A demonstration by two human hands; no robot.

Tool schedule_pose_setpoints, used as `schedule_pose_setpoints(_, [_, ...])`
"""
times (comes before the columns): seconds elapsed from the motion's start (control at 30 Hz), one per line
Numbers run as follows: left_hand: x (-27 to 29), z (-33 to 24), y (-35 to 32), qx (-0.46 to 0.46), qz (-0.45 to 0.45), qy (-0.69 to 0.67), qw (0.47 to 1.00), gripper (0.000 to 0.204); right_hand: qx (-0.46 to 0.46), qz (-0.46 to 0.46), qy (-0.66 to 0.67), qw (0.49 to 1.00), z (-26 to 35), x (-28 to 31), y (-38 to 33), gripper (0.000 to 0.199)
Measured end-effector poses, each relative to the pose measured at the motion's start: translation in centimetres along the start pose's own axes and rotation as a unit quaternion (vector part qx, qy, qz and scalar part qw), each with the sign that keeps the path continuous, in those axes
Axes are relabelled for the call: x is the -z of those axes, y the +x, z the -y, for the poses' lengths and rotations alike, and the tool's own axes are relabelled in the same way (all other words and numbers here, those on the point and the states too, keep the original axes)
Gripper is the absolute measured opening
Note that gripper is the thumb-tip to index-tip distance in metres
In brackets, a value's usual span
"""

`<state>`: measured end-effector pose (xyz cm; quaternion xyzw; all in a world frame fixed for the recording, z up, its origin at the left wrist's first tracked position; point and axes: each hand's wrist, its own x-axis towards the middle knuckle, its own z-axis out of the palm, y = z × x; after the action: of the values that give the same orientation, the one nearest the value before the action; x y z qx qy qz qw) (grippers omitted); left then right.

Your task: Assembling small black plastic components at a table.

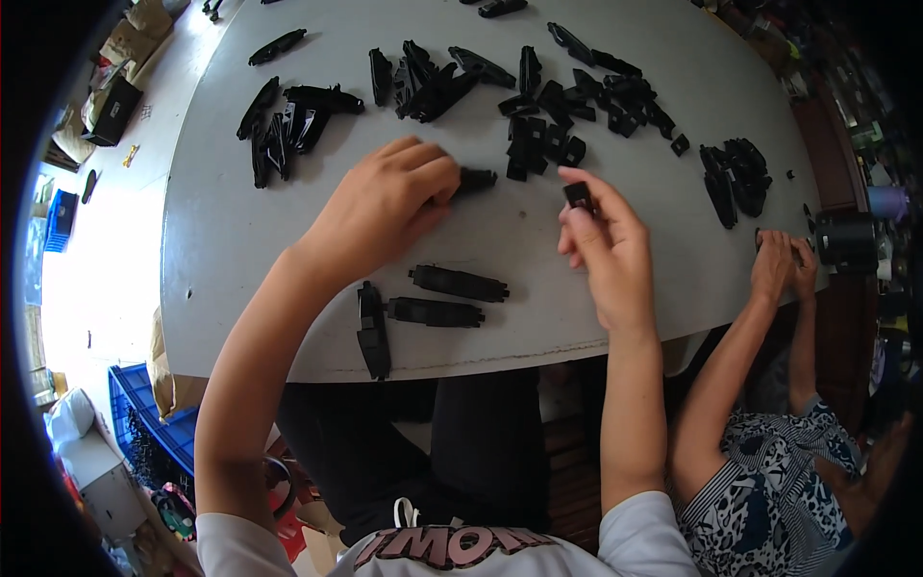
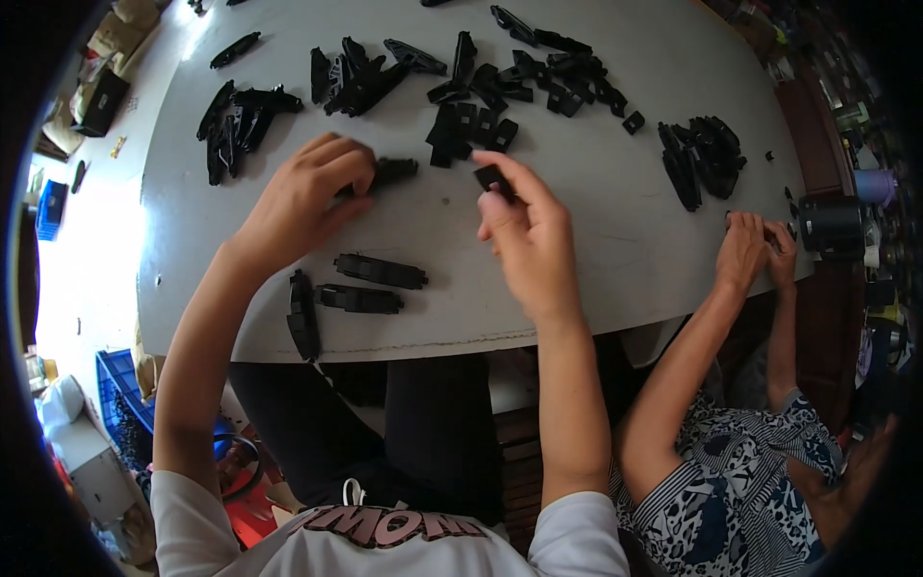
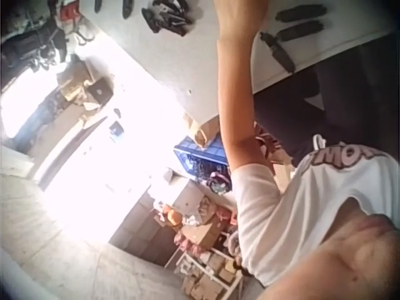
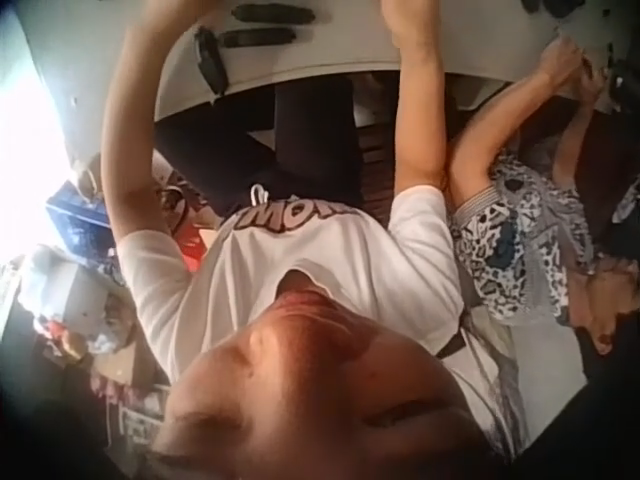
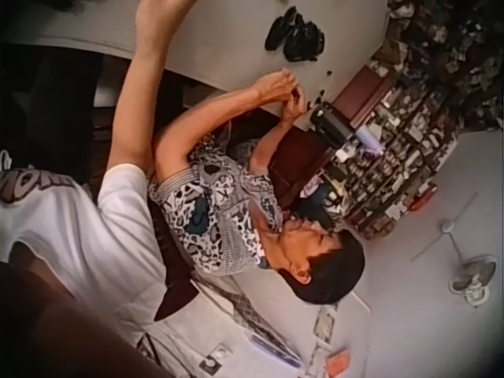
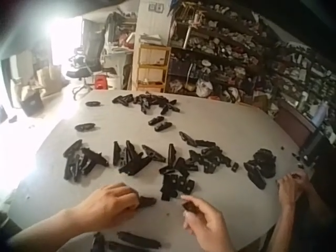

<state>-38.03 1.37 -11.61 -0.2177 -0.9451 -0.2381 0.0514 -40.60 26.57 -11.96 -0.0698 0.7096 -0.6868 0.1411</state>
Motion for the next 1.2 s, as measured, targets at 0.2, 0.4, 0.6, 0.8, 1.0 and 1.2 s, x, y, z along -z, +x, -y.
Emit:
schedule_pose_setpoints(0.2, [-0.4, -1.3, -2.9, 0.079, -0.052, -0.216, 0.972, 0.028, 0.188, 0.029, -0.201, 0.961, -0.9, -3.1, 0.1, 0.025])
schedule_pose_setpoints(0.4, [-0.9, -0.6, -3.2, 0.076, -0.061, -0.267, 0.959, 0.025, 0.282, 0.091, -0.341, 0.892, -1.0, -2.8, 0.3, 0.027])
schedule_pose_setpoints(0.6, [-1.0, -0.6, -2.8, 0.062, -0.057, -0.279, 0.957, 0.02, 0.304, 0.092, -0.39, 0.864, -0.9, -4.3, -0.2, 0.027])
schedule_pose_setpoints(0.8, [0.7, 0.2, -0.6, 0.049, -0.147, -0.112, 0.982, 0.022, 0.291, -0.069, -0.355, 0.886, 0.0, -3.9, 2.0, 0.033])
schedule_pose_setpoints(1.0, [0.8, 3.2, 3.5, 0.124, -0.226, 0.046, 0.965, 0.027, 0.302, -0.115, -0.39, 0.862, -1.3, -4.0, 4.5, 0.032])
schedule_pose_setpoints(1.2, [1.1, 1.8, -1.8, 0.145, -0.121, -0.195, 0.962, 0.026, 0.254, -0.077, -0.199, 0.943, -1.2, -3.0, 2.9, 0.026])
